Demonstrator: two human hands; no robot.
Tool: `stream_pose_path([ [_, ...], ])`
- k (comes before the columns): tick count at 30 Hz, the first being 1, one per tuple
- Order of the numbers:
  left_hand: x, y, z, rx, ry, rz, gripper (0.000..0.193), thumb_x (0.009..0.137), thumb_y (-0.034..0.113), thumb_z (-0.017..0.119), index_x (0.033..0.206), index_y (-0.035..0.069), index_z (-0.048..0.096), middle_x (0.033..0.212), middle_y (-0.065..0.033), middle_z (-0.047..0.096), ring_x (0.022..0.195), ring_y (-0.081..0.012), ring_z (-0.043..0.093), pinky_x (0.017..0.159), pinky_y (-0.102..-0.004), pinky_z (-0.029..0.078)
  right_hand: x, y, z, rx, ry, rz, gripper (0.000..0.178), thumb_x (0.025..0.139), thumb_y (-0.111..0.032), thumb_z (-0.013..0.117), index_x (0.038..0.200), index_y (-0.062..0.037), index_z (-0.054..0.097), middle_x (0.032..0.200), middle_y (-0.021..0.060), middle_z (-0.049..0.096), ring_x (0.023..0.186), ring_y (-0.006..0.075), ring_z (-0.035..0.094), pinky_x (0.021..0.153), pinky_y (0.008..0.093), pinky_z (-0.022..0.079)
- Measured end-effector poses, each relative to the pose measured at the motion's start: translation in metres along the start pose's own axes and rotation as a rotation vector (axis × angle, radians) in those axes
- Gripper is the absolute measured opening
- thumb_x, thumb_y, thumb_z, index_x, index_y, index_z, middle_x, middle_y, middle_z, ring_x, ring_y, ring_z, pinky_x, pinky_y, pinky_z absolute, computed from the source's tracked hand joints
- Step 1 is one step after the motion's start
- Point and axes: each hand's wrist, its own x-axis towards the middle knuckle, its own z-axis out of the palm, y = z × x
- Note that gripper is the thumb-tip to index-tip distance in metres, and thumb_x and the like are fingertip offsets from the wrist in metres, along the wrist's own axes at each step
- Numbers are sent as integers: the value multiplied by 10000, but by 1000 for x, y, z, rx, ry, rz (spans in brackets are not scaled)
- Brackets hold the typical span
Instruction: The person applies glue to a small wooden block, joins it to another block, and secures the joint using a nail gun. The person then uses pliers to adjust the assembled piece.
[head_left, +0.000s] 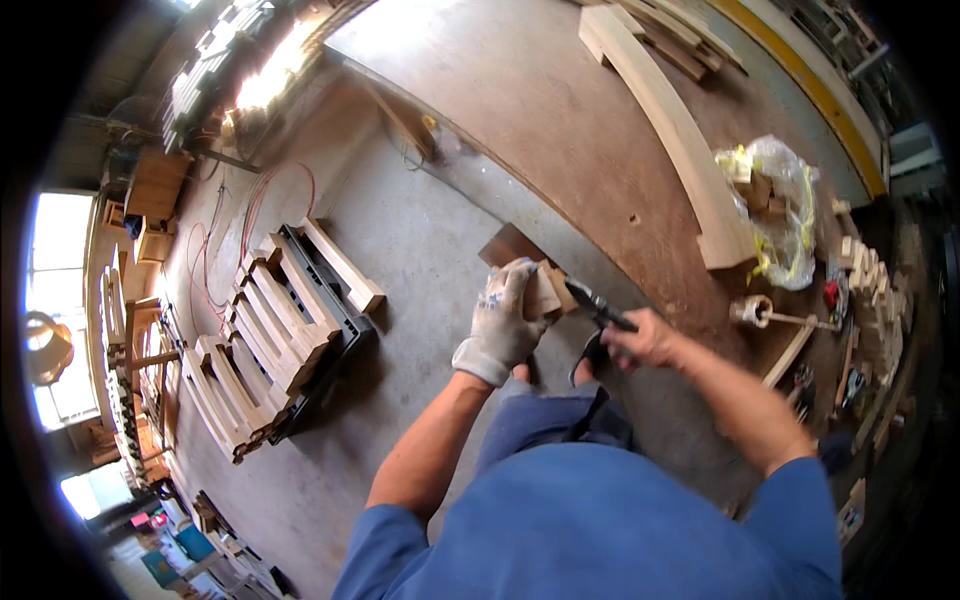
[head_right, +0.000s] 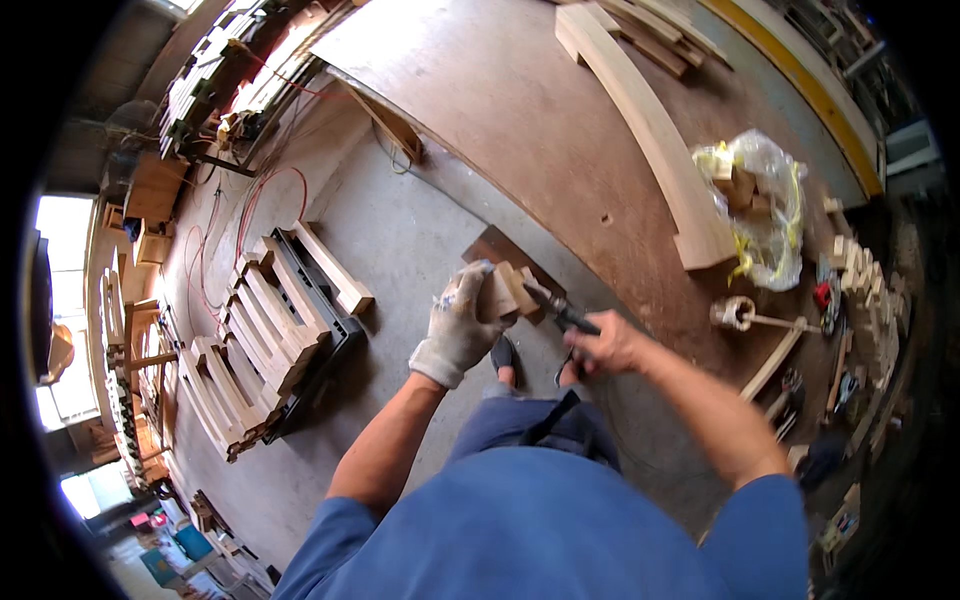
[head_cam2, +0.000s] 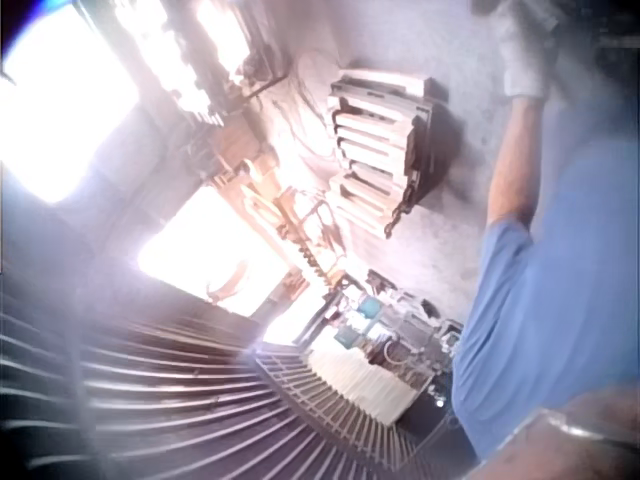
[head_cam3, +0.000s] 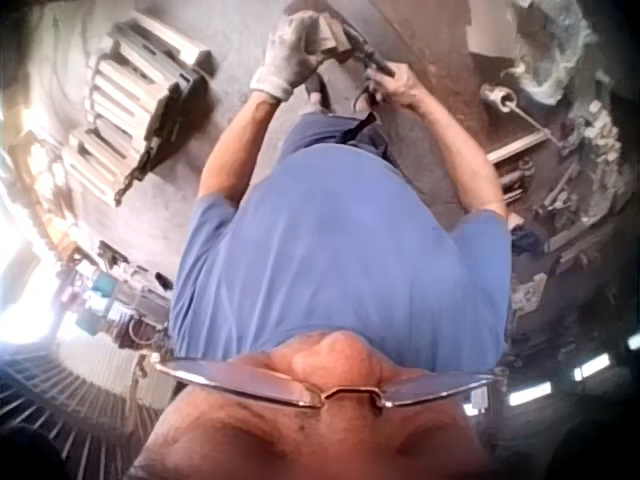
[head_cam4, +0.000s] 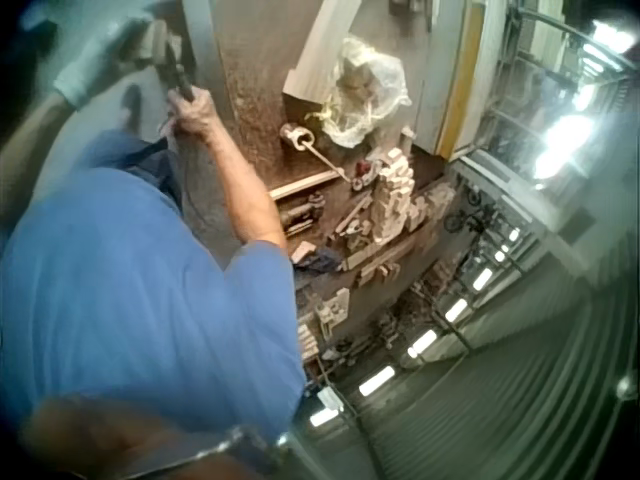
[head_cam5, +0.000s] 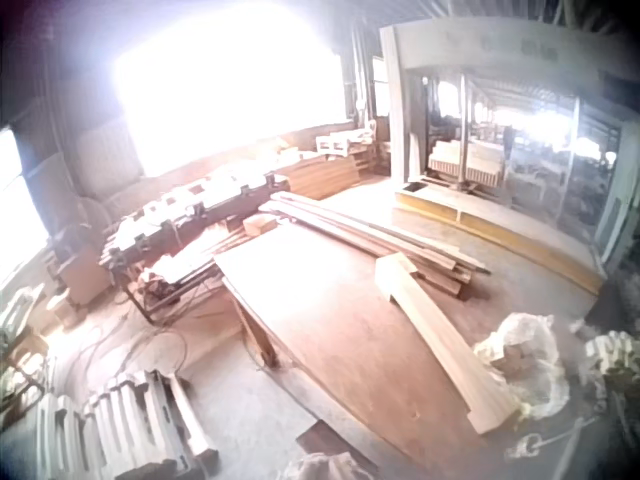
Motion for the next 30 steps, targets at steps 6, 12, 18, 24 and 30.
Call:
stream_pose_path([
  [6, -3, 2, -5, -10, -25, -13, 721, 731, 180, 924, 1353, 44, 586, 1331, -208, 652, 1187, -426, 654, 1017, -469, 542, -3, 2, 22, 321, 161, 15, 297, 1048, -275, 672, 1106, 17, 687, 888, 116, 722, 706, 188, 701, 632, 342, 567],
  [12, 1, 0, -5, -32, -39, -36, 733, 730, 195, 935, 1355, 33, 588, 1317, -214, 656, 1191, -419, 654, 1014, -465, 548, -26, -51, 1, -514, 330, -40, 288, 974, -299, 710, 1088, -35, 711, 863, 176, 715, 870, 340, 709, 805, 478, 529],
  [18, 2, 1, -1, -10, -15, -5, 740, 727, 204, 944, 1354, 33, 591, 1298, -212, 664, 1194, -412, 654, 1006, -468, 551, -26, -73, 4, -919, 414, -198, 192, 932, -205, 708, 989, -28, 657, 932, 261, 704, 960, 476, 674, 851, 561, 523],
  [24, 2, 1, -3, 4, -36, -26, 734, 724, 205, 943, 1346, 34, 592, 1294, -208, 668, 1197, -415, 649, 1007, -474, 550, -24, -78, 7, -1118, 437, -260, 187, 897, -182, 744, 983, -48, 646, 983, 221, 710, 1022, 436, 678, 885, 543, 543],
  [30, 1, 1, -3, 0, -28, -20, 755, 707, 203, 948, 1348, 27, 590, 1321, -212, 662, 1213, -419, 643, 1021, -479, 545, -26, -85, 10, -1242, 500, -277, 199, 840, -149, 751, 965, -46, 634, 971, 189, 706, 1027, 400, 678, 878, 530, 563],
])
